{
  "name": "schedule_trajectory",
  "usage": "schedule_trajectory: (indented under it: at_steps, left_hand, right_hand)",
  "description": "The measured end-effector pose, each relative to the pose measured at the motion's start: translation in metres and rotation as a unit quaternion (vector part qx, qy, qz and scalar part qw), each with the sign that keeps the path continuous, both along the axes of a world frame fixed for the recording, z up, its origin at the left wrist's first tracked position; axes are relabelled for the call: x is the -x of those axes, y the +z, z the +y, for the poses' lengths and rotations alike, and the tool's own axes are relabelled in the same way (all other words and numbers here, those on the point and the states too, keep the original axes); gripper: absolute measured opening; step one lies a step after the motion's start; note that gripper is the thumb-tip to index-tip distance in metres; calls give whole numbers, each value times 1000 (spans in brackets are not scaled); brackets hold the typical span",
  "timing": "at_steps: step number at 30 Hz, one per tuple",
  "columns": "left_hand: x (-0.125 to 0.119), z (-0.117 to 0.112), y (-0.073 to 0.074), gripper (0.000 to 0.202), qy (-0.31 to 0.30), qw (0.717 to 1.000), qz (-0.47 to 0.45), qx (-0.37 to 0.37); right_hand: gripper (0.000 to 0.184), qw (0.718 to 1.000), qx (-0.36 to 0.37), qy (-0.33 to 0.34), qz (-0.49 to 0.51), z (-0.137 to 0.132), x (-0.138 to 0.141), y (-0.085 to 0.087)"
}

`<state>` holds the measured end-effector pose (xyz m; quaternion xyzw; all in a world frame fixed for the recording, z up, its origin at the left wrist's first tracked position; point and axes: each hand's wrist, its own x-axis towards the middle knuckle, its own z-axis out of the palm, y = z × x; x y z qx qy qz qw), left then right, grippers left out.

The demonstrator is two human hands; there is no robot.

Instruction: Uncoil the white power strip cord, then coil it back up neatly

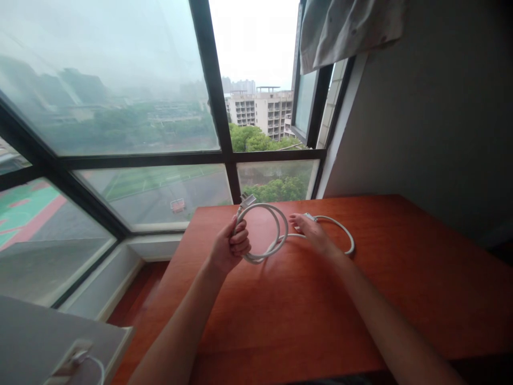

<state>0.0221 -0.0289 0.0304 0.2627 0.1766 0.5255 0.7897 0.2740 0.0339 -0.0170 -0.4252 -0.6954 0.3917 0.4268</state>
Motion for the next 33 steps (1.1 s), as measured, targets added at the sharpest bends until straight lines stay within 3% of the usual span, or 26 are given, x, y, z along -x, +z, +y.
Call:
schedule_trajectory:
  at_steps: [2,4,8,12,18,26,33]
  left_hand:
    - [0,0,-2,38,-12,1000,2,5]
    - [1,1,-4,37,-27,1000,10,10]
    - [8,4,-10,36,-63,997,43,25]
    - [16,8,-15,33,-91,992,71,41]
    - [24,10,-15,21,-67,985,154,50]
    - [22,5,-5,32,-3,963,268,35]
    - [24,5,-6,30,-1,969,243,40]
  right_hand:
    - [57,991,33,27,123,-3,20,-2]
    - [59,982,53,46,178,-6,39,-3]
    - [53,984,60,23,167,-8,63,-8]
    - [45,974,115,49,190,-8,65,-14]
    - [41,962,144,58,226,-11,62,-18]
    - [46,985,83,52,139,-14,64,-15]
    - [42,998,-6,55,9,-5,60,-2]
